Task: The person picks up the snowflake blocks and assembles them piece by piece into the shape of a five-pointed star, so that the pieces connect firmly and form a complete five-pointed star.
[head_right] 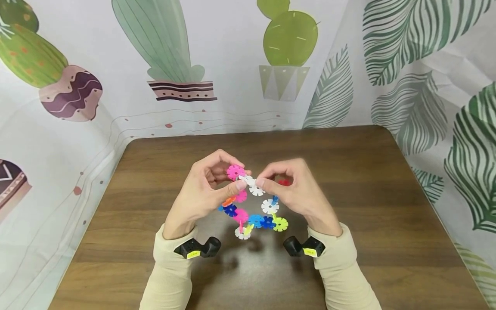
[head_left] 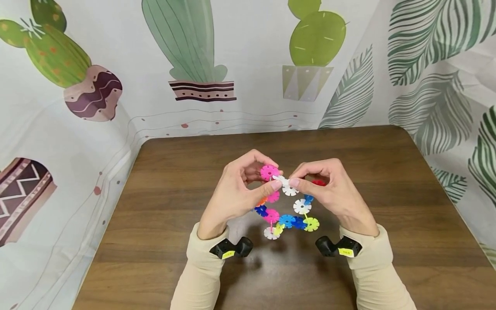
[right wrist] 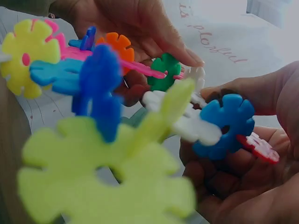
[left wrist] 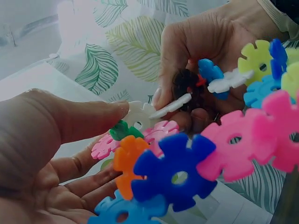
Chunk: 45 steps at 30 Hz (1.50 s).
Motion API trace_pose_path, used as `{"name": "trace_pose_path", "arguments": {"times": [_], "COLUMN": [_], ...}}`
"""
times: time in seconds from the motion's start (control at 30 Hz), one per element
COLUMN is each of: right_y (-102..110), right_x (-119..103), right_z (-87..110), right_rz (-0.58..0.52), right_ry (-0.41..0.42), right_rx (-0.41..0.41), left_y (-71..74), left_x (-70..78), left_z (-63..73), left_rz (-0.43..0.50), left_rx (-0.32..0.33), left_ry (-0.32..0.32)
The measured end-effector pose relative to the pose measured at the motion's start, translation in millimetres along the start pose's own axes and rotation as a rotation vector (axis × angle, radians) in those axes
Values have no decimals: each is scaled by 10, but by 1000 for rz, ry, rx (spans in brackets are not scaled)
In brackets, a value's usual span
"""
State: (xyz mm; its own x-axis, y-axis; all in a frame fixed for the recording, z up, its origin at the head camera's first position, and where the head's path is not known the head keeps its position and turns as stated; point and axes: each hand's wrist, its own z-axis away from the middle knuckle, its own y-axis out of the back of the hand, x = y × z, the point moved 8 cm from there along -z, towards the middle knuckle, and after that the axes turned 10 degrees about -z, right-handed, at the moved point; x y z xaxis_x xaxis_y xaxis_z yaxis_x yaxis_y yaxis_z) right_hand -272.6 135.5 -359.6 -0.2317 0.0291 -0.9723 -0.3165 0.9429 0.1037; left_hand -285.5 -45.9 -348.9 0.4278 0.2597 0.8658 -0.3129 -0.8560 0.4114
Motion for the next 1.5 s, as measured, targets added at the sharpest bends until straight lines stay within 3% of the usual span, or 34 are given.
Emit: {"name": "trace_pose_path", "arguments": {"times": [0.4,0.67,0.97,1.2,1.3,1.5], "right_y": [8,-8,273,172,104,73], "right_x": [32,29,-28,124,147,82], "right_z": [-24,-41,68,51,42,37], "right_rz": [13,-17,109,350,374,314], "right_ry": [-24,4,-25,-56,-58,-42], "right_rx": [-46,-103,-97,-210,-239,-180], "left_y": [-28,32,57,55,52,42], "left_x": [67,-12,-82,-88,-83,-75], "left_z": [17,6,-12,-13,-8,1], "left_rz": [-79,-51,-70,-51,-36,-20], "left_rx": [-31,-55,-46,-41,-42,-36], "left_ry": [-16,20,66,54,44,38]}}
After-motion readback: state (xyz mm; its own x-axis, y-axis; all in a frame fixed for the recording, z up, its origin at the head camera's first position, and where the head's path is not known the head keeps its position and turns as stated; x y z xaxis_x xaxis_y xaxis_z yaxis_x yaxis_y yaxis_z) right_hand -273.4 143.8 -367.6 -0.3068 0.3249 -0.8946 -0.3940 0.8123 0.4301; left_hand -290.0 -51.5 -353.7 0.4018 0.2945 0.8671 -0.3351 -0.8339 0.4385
